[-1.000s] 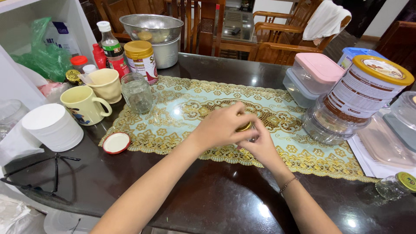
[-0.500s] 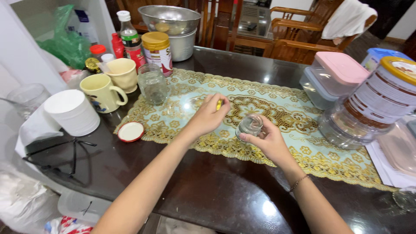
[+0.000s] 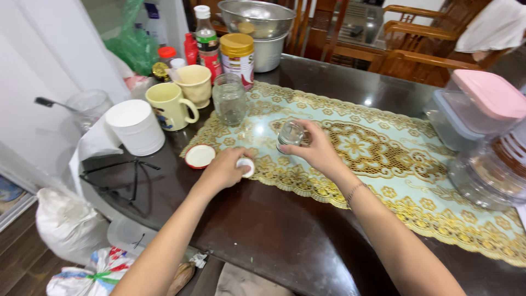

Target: The person opens several glass jars and plastic containers on a dining table, removes their lids, and stacks the empty containers. The person handles small jars, a large cylindrical tin, and round plastic containers, placing lids aside and stacking the bodies.

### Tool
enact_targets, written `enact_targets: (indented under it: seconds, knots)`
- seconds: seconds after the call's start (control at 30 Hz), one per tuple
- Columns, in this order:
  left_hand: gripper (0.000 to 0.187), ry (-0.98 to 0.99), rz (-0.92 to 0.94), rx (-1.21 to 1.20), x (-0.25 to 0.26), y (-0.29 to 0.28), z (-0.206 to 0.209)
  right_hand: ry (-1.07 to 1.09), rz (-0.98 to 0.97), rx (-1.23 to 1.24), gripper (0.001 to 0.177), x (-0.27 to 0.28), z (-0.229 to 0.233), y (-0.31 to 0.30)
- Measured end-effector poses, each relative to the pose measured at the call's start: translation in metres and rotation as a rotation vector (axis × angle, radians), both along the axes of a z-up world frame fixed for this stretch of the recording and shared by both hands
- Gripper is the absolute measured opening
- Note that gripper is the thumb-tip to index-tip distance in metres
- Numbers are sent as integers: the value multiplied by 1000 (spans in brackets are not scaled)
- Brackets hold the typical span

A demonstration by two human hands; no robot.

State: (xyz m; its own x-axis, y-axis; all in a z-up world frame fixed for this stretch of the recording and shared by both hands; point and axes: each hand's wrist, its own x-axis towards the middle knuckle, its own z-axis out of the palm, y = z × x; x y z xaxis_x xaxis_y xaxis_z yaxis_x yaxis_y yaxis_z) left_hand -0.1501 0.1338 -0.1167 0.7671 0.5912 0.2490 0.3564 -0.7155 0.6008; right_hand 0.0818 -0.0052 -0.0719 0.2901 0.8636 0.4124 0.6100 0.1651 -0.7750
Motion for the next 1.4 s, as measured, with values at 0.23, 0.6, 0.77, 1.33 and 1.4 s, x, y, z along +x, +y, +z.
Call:
enact_targets:
  seconds: [0.23, 0.6, 0.77, 1.33, 1.4]
  knots:
    - [42, 58, 90, 132, -5, -19, -5, 63, 13, -88, 72, -19, -6, 72]
    - [51, 176, 15, 189, -21, -28, 27, 180, 15, -123, 76, -16, -22, 113]
    - [54, 120, 137, 325, -42, 3, 41, 154, -22, -160, 75, -12, -23, 114]
    - [65, 30, 235, 218, -79, 42, 25, 130, -45, -204, 75, 1, -32, 138]
    - [66, -1, 230, 262, -78, 42, 26, 137, -25, -177, 74, 5, -37, 147]
